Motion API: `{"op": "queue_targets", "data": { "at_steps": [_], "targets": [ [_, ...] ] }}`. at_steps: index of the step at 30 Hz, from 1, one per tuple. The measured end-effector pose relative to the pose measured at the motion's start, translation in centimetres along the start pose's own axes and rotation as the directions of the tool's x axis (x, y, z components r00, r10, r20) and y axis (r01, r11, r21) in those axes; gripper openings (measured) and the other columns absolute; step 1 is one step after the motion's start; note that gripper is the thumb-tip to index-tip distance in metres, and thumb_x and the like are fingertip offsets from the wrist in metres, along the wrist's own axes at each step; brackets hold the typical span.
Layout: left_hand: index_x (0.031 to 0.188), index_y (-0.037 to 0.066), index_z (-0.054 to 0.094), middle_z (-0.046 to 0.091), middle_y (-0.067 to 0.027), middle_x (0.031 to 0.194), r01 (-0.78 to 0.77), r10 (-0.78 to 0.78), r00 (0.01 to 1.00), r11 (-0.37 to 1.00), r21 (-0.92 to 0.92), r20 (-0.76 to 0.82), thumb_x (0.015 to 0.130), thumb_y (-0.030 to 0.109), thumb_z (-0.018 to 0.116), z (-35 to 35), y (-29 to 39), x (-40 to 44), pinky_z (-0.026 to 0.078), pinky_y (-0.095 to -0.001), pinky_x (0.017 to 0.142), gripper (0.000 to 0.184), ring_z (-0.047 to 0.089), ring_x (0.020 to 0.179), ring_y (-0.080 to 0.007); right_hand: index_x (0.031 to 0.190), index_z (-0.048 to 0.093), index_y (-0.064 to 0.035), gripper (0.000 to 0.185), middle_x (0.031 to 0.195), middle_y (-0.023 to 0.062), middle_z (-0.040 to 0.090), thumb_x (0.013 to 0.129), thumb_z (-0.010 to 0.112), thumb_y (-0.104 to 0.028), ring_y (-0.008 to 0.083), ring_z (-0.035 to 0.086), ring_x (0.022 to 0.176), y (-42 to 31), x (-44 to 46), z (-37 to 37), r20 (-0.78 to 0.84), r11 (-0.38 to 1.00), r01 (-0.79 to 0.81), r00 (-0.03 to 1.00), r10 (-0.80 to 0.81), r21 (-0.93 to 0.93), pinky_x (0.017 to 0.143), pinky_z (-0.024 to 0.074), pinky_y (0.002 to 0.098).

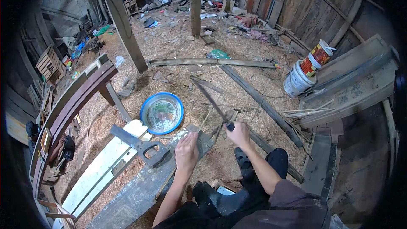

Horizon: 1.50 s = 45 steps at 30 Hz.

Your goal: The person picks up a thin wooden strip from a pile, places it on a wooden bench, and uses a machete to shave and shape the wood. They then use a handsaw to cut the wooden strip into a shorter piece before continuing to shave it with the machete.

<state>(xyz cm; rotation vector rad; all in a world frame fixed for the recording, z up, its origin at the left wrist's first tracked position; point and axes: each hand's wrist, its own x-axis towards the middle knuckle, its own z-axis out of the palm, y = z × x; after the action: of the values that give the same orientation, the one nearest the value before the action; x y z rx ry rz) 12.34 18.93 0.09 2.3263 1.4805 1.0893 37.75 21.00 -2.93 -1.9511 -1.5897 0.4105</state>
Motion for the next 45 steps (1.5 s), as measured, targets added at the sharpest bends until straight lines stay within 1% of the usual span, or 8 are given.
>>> {"op": "queue_targets", "data": {
  "at_steps": [3,5,8,14,20,26,36,45],
  "targets": [
    [0.118,0.0,0.073,0.076,-0.0221,0.115,-0.007,0.006,1.0,1.0,-0.023,-0.01,0.085,-0.005,0.064,-0.3,0.0,-0.4,0.057,-0.0445,0.1,0.034,0.073,0.113,-0.0347,0.096,0.077,-0.0042,0.044,0.083,0.0228,0.075,0.091,0.076,-0.048,0.0432,0.074,0.084,-1.2,-2.1,-0.5,0.091,0.999,-0.052,0.995,0.051,0.015,0.072,0.0573,0.0497],
    [0.116,0.0,0.074,0.077,-0.0217,0.114,-0.02,0.019,1.0,0.999,-0.031,-0.019,0.086,-0.004,0.064,-1.4,0.3,-0.6,0.057,-0.0447,0.099,0.032,0.074,0.113,-0.0348,0.096,0.077,-0.0044,0.044,0.084,0.0229,0.074,0.09,0.077,-0.048,0.0434,0.073,0.084,-2.8,-3.2,-1.8,0.119,0.996,-0.092,0.989,0.093,-0.007,0.073,0.0574,0.0494],
    [0.107,0.002,0.078,0.076,-0.022,0.114,0.249,-0.248,0.969,0.966,-0.068,0.014,0.09,0.001,0.067,-4.5,1.9,-1.5,0.056,-0.0446,0.098,0.02,0.072,0.111,-0.0385,0.096,0.077,-0.0042,0.043,0.083,0.0236,0.074,0.09,0.078,-0.047,0.0438,0.073,0.084,-2.9,-4.6,-3.1,0.158,0.994,-0.105,0.981,0.109,-0.032,0.073,0.0574,0.0496],
    [0.105,0.001,0.076,0.074,-0.0215,0.099,0.26,-0.26,0.965,0.965,-0.034,0.027,0.089,0.003,0.07,-6.3,2.6,-1.7,0.053,-0.0484,0.092,0.018,0.068,0.101,-0.0396,0.094,0.078,-0.0079,0.023,0.079,0.0244,0.072,0.086,0.077,-0.03,0.0427,0.073,0.077,-3.2,-6.7,-4.8,0.167,0.993,-0.014,0.985,0.033,-0.115,0.07,0.057,0.0512],
    [0.107,0.0,0.075,0.073,-0.0184,0.102,0.325,-0.321,0.931,0.946,0.004,0.172,0.087,0.006,0.073,-6.4,2.9,-1.4,0.053,-0.0452,0.092,0.021,0.066,0.1,-0.0352,0.097,0.079,-0.0087,0.034,0.083,0.0227,0.074,0.087,0.08,-0.041,0.0436,0.073,0.083,-3.4,-7.2,-5.1,0.19,0.993,0.018,0.982,0.005,-0.12,0.075,0.0575,0.0512],
    [0.131,0.005,0.066,0.057,-0.022,0.145,0.051,-0.06,0.985,0.997,0.058,0.164,0.094,0.016,0.07,-3.6,1.2,-0.2,0.043,-0.0503,0.112,0.039,0.051,0.139,-0.0403,0.102,0.079,-0.009,0.031,0.085,0.0214,0.075,0.086,0.078,-0.035,0.0425,0.073,0.086,-3.5,-7.3,-4.7,0.205,0.99,0.014,0.979,0.015,-0.142,0.076,0.0575,0.0506],
    [0.154,-0.004,0.044,0.038,-0.0232,0.165,0.066,-0.137,0.972,0.938,0.339,0.189,0.11,0.031,0.043,0.6,0.1,0.2,0.022,-0.054,0.128,0.056,0.034,0.155,-0.0369,0.095,0.072,-0.0044,0.062,0.072,0.0208,0.069,0.093,0.068,-0.066,0.0435,0.071,0.074,-6.5,-7.5,-7.8,0.306,0.994,0.051,0.952,-0.019,-0.099,0.069,0.0521,0.0526],
    [0.157,-0.007,0.039,0.033,-0.0246,0.168,0.093,-0.155,0.971,0.947,0.307,0.184,0.111,0.03,0.039,0.6,0.1,0.3,0.014,-0.0524,0.131,0.059,0.026,0.159,-0.0334,0.099,0.069,-0.0031,0.061,0.078,0.0282,0.071,0.102,0.054,-0.063,0.0481,0.073,0.079,-8.6,-3.4,-6.1,0.231,0.966,0.007,0.971,0.055,-0.258,0.073,0.0564,0.057]
  ]
}}
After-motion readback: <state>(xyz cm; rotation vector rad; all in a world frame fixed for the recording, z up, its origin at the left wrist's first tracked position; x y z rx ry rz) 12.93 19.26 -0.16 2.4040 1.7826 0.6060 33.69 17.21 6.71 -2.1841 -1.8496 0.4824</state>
